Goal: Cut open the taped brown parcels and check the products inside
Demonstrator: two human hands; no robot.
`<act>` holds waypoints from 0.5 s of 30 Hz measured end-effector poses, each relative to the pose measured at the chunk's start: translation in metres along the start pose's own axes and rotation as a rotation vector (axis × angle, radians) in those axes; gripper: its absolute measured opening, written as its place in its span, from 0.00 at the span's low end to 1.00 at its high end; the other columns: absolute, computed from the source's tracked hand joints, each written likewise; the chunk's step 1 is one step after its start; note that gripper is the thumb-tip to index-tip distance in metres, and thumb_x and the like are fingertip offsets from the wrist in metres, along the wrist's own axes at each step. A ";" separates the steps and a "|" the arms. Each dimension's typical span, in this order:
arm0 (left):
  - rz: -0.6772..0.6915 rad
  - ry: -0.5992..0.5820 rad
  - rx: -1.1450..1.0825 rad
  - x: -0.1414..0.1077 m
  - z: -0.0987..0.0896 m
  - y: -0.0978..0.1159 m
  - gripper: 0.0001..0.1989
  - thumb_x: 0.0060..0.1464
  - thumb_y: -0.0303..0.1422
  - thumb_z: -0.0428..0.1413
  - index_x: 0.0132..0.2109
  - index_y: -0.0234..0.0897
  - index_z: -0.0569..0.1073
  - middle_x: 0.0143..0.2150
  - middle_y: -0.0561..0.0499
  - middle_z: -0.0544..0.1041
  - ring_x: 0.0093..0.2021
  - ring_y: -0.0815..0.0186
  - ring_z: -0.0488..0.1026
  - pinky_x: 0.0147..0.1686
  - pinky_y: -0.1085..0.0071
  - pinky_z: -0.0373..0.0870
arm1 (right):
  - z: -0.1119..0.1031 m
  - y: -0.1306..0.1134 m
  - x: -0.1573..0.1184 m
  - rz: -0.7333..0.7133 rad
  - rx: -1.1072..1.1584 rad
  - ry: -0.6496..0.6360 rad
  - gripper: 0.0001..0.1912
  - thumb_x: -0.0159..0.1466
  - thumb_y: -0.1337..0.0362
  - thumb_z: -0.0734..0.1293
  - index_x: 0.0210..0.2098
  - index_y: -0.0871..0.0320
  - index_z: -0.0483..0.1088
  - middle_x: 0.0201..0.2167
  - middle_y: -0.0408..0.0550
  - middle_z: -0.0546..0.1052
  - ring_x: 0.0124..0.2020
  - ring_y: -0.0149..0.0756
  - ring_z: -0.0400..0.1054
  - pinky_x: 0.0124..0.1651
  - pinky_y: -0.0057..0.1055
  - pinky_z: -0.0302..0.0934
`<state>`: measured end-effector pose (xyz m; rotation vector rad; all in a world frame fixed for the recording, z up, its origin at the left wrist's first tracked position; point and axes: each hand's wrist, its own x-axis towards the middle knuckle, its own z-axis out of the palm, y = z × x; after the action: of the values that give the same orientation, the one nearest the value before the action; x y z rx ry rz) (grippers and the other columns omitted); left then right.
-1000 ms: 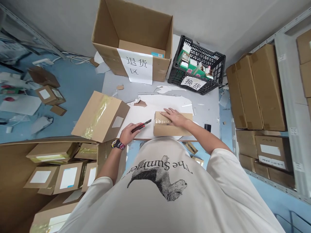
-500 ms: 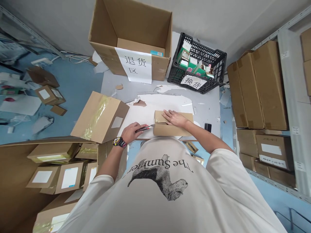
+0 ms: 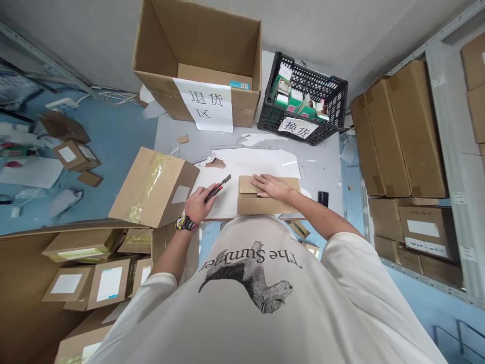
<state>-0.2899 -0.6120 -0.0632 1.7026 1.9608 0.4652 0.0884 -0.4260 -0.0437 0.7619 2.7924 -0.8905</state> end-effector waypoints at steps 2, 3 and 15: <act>-0.062 0.032 -0.048 0.002 0.017 0.000 0.30 0.76 0.43 0.61 0.80 0.48 0.76 0.59 0.41 0.81 0.57 0.48 0.80 0.51 0.61 0.75 | -0.005 -0.004 -0.003 0.032 0.063 0.028 0.37 0.81 0.37 0.64 0.83 0.44 0.69 0.85 0.45 0.65 0.80 0.65 0.66 0.84 0.66 0.59; -0.093 0.033 -0.069 0.003 0.027 -0.001 0.30 0.74 0.41 0.62 0.79 0.46 0.76 0.59 0.40 0.81 0.58 0.48 0.80 0.52 0.60 0.76 | -0.008 -0.006 -0.005 0.052 0.092 0.046 0.35 0.82 0.37 0.63 0.81 0.42 0.71 0.84 0.44 0.67 0.80 0.64 0.65 0.84 0.67 0.58; -0.331 -0.003 -0.064 0.019 0.113 -0.050 0.34 0.69 0.30 0.59 0.79 0.31 0.74 0.62 0.30 0.74 0.63 0.38 0.72 0.71 0.44 0.69 | 0.013 -0.025 -0.078 0.422 0.090 0.265 0.41 0.77 0.41 0.72 0.85 0.41 0.66 0.89 0.44 0.56 0.90 0.73 0.41 0.88 0.77 0.34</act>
<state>-0.2680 -0.6086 -0.1858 1.3043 2.1470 0.3977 0.1432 -0.4842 -0.0224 1.5117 2.6444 -0.8907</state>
